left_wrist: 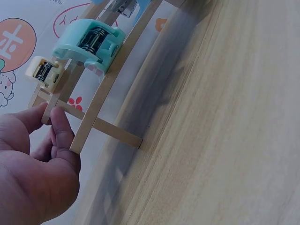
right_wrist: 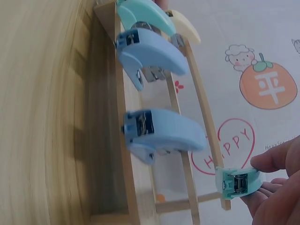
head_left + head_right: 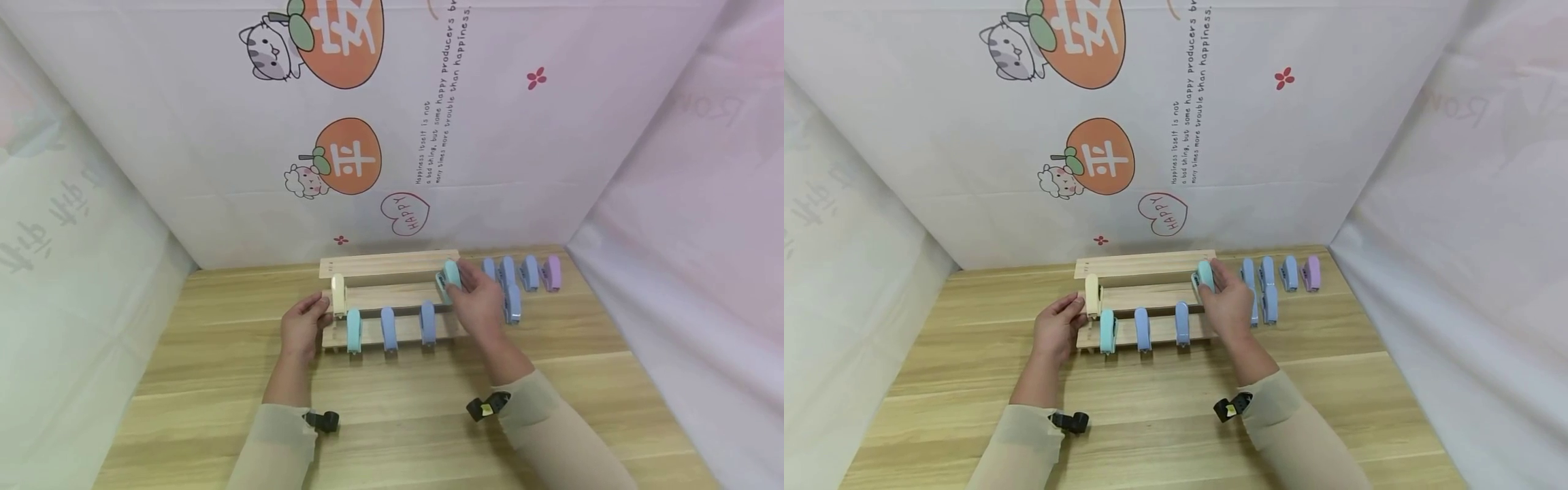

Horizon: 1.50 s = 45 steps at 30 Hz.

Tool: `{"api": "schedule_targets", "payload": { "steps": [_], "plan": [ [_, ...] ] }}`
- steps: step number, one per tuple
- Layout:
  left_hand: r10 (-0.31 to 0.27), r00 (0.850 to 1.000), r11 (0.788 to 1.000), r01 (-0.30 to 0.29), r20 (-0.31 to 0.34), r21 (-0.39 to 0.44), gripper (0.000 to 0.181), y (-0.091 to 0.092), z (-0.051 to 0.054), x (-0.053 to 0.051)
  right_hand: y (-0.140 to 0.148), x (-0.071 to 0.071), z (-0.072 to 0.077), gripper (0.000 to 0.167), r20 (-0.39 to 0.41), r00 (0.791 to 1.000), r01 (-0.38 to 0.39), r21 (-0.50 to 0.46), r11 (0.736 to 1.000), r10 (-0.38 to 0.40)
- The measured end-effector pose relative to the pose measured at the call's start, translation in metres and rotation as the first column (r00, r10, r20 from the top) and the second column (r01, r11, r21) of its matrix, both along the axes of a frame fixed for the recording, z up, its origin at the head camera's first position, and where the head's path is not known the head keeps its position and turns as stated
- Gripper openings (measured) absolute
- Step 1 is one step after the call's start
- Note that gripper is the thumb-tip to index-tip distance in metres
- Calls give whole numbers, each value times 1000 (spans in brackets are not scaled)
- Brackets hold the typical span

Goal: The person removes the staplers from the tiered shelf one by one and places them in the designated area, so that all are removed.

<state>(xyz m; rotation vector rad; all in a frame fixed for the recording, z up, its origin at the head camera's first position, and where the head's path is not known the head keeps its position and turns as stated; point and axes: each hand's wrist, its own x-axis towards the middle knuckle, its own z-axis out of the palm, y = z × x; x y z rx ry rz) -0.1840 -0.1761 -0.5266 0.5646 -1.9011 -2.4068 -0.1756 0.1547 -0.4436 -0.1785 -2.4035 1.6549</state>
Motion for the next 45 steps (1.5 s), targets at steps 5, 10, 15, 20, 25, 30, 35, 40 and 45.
{"api": "schedule_targets", "payload": {
  "steps": [5, 10, 15, 20, 25, 30, 35, 40, 45],
  "plan": [
    [-2, 1000, 1000, 2, 3, 5, 43, -1, 0, 2, 8, 0, -3, 58, 14, 1000, 14, -12, 1000, -13],
    [-2, 1000, 1000, 2, 11, 1, 44, -1, -1, 2, 15, 1, -5, 56, -5, 1000, 24, -1, 1000, -24],
    [-5, 1000, 1000, 5, 2, -7, 45, -1, -1, 1, 26, 2, -7, 57, -36, 998, 49, -21, 999, -50],
    [1, 1000, 1000, -1, 2, -1, 43, -1, 1, 0, 39, 0, -9, 58, -42, 996, 80, -28, 996, -82],
    [-11, 1000, 1000, 11, 7, -6, 46, -1, 2, 1, 55, -3, -14, 57, -41, 991, 125, -20, 992, -125],
    [-15, 1000, 1000, 15, 7, 0, 46, -1, 3, 2, 67, -4, -16, 58, -73, 985, 149, -70, 986, -154],
    [-14, 1000, 1000, 14, 12, 3, 45, -1, 3, 1, 78, -6, -21, 57, -72, 981, 173, -82, 981, -179],
    [-7, 1000, 1000, 7, 3, 5, 42, 0, 5, 2, 88, -8, -28, 57, -69, 976, 198, -87, 976, -205],
    [-5, 1000, 1000, 5, 1, 3, 42, 0, 5, 2, 98, -9, -33, 56, -76, 971, 214, -128, 968, -225]
  ]
}}
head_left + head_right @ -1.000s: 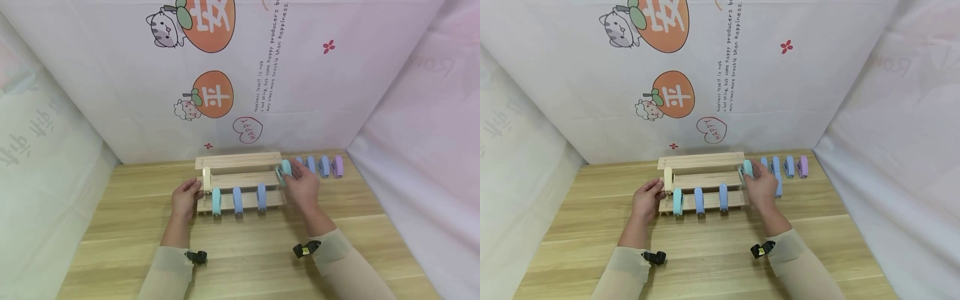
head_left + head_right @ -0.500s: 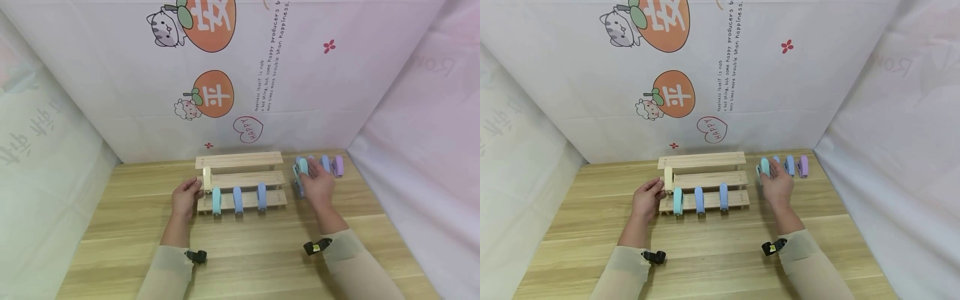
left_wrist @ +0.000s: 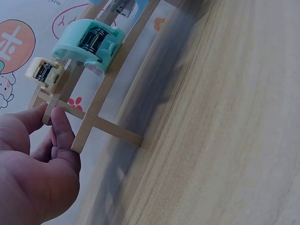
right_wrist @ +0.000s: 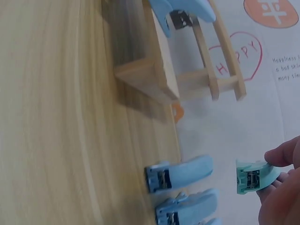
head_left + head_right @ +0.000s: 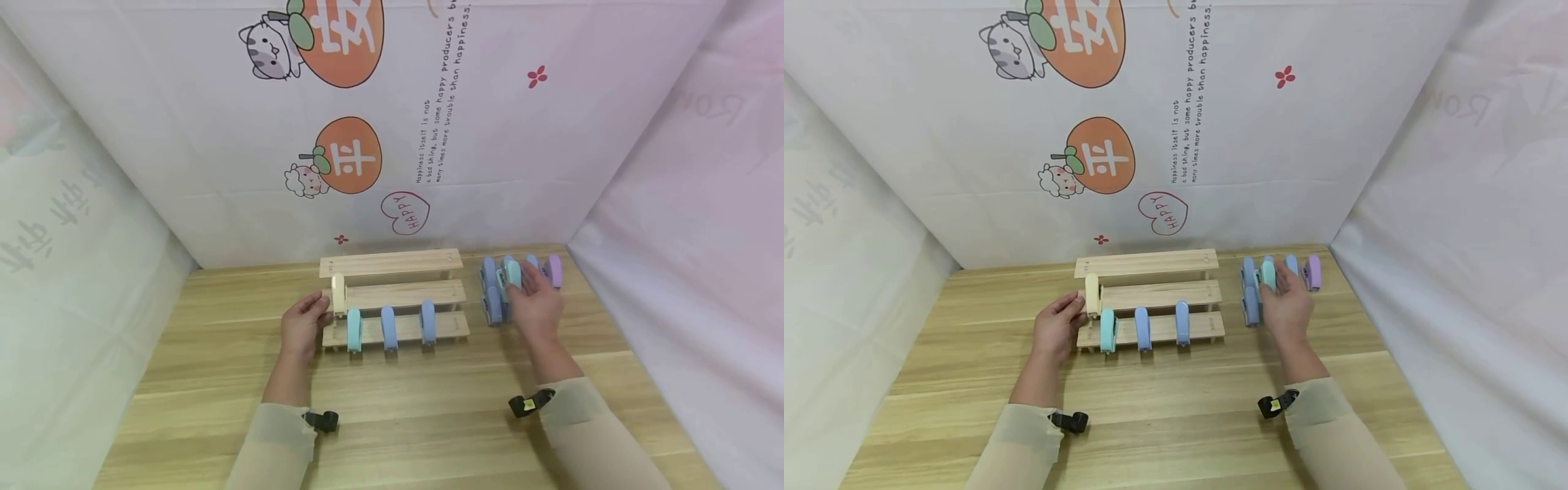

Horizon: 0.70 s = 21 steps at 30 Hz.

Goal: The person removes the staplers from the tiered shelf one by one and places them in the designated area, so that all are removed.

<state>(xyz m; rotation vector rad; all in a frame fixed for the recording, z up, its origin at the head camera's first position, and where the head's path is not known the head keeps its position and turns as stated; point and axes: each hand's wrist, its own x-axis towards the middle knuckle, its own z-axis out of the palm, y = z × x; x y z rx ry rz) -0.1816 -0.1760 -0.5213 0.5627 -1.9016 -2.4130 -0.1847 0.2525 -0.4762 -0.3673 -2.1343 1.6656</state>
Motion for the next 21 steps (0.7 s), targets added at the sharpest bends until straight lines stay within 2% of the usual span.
{"api": "schedule_targets", "payload": {
  "steps": [6, 13, 21],
  "plan": [
    [-9, 1000, 1000, 9, -9, 3, 42, 0, 1, 1, 15, 1, -7, 56, -8, 999, 36, 14, 999, -36],
    [-13, 1000, 1000, 13, -6, 8, 43, -1, 1, 0, 33, 2, -15, 58, 56, 996, 73, 45, 996, -76],
    [-16, 1000, 1000, 16, 6, 0, 45, -2, -2, -1, 45, 1, -29, 60, 92, 991, 94, 60, 994, -100]
  ]
}}
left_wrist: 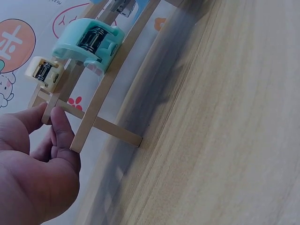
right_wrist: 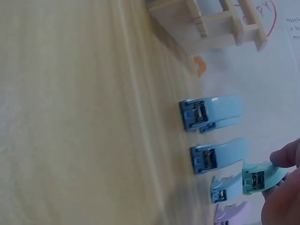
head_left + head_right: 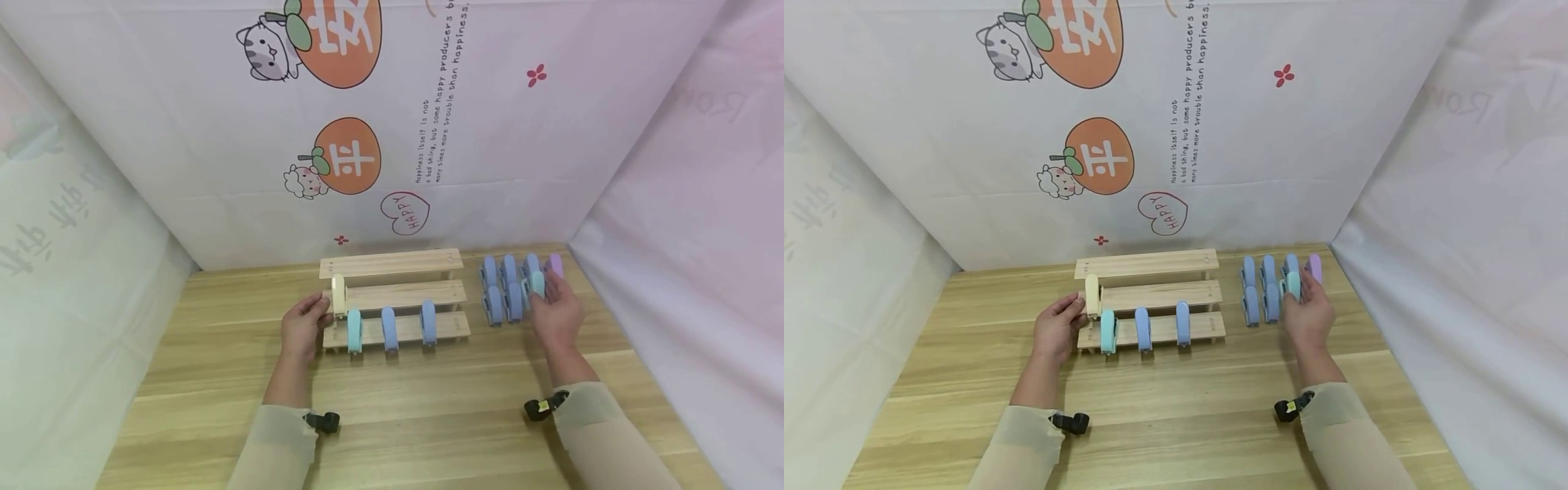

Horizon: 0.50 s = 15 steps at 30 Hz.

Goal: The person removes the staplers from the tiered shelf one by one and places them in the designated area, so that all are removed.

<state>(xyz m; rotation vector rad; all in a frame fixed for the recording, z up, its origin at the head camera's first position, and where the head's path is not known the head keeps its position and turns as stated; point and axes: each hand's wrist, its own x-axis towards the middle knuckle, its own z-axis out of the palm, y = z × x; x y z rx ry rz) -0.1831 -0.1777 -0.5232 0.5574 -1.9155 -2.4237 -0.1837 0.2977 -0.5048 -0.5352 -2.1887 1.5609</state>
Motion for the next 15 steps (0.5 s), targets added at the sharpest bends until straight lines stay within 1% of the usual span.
{"api": "schedule_targets", "payload": {
  "steps": [4, 8, 15],
  "plan": [
    [0, 1000, 1000, 0, -1, -4, 45, 0, -2, 0, 3, 1, -4, 62, 25, 1000, -3, -1, 1000, 3],
    [7, 1000, 1000, -7, 0, -4, 44, 0, -3, 1, 5, 0, -10, 62, 56, 998, 5, 26, 1000, -6],
    [8, 1000, 1000, -8, -7, 8, 45, -1, -2, 1, 7, -2, -17, 62, 58, 998, 3, 53, 999, -6]
  ]
}}
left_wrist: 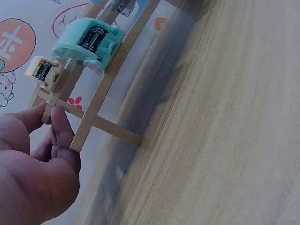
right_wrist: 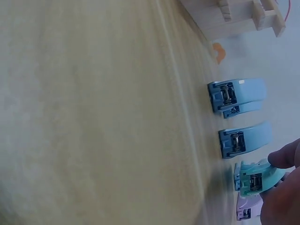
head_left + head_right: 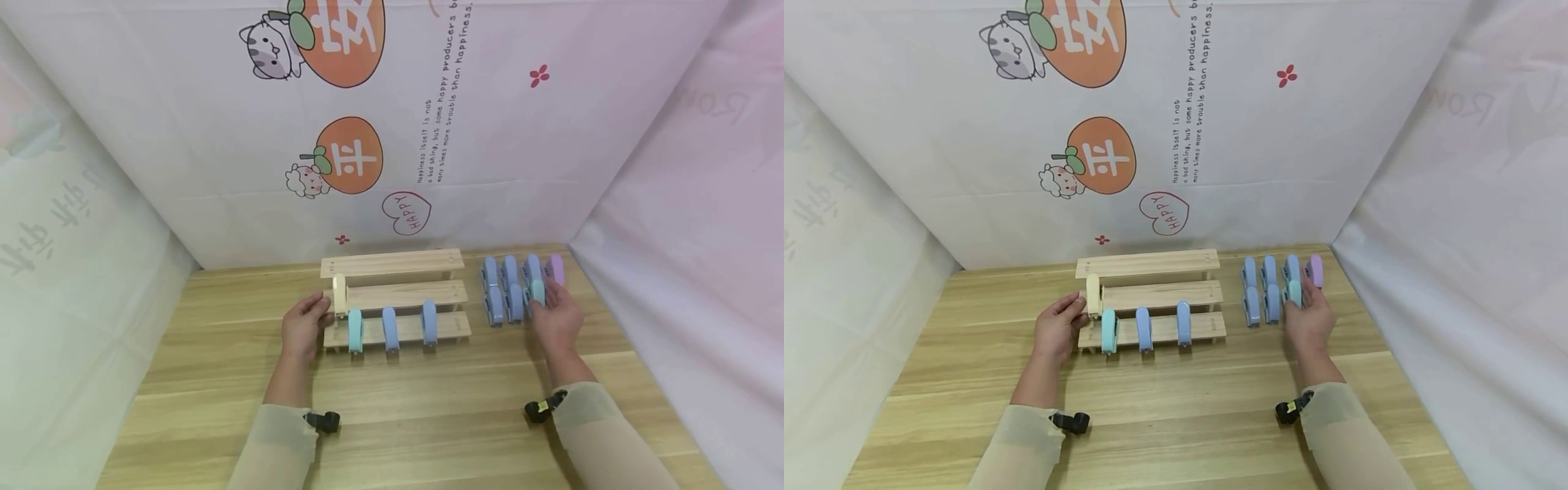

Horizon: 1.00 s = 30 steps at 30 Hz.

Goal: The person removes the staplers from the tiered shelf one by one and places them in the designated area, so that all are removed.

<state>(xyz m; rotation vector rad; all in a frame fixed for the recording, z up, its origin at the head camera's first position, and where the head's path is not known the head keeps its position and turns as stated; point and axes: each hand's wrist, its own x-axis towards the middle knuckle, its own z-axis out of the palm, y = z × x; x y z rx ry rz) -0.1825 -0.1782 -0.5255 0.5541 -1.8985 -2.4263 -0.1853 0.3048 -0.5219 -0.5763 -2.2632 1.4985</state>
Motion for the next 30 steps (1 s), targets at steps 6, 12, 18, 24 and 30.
{"api": "schedule_targets", "payload": {
  "steps": [6, 12, 18, 24, 30],
  "plan": [
    [-5, 1000, 1000, 5, -11, -1, 44, 0, 2, -1, 1, -2, -4, 63, 39, 999, 7, 2, 1000, -7],
    [-10, 1000, 1000, 10, -7, -3, 44, 0, 2, -1, 2, -3, -8, 61, 59, 998, 9, 30, 1000, -11],
    [-9, 1000, 1000, 9, -5, 3, 44, 0, 2, 0, 4, -4, -12, 60, 69, 998, 2, 44, 999, -5],
    [-7, 1000, 1000, 7, -2, -3, 44, 0, 2, 0, 4, -3, -14, 59, 51, 999, 2, 35, 999, -4],
    [-8, 1000, 1000, 8, -3, -2, 44, 0, 2, 1, 3, -1, -10, 55, 7, 1000, 25, 54, 998, -25]
  ]
}}
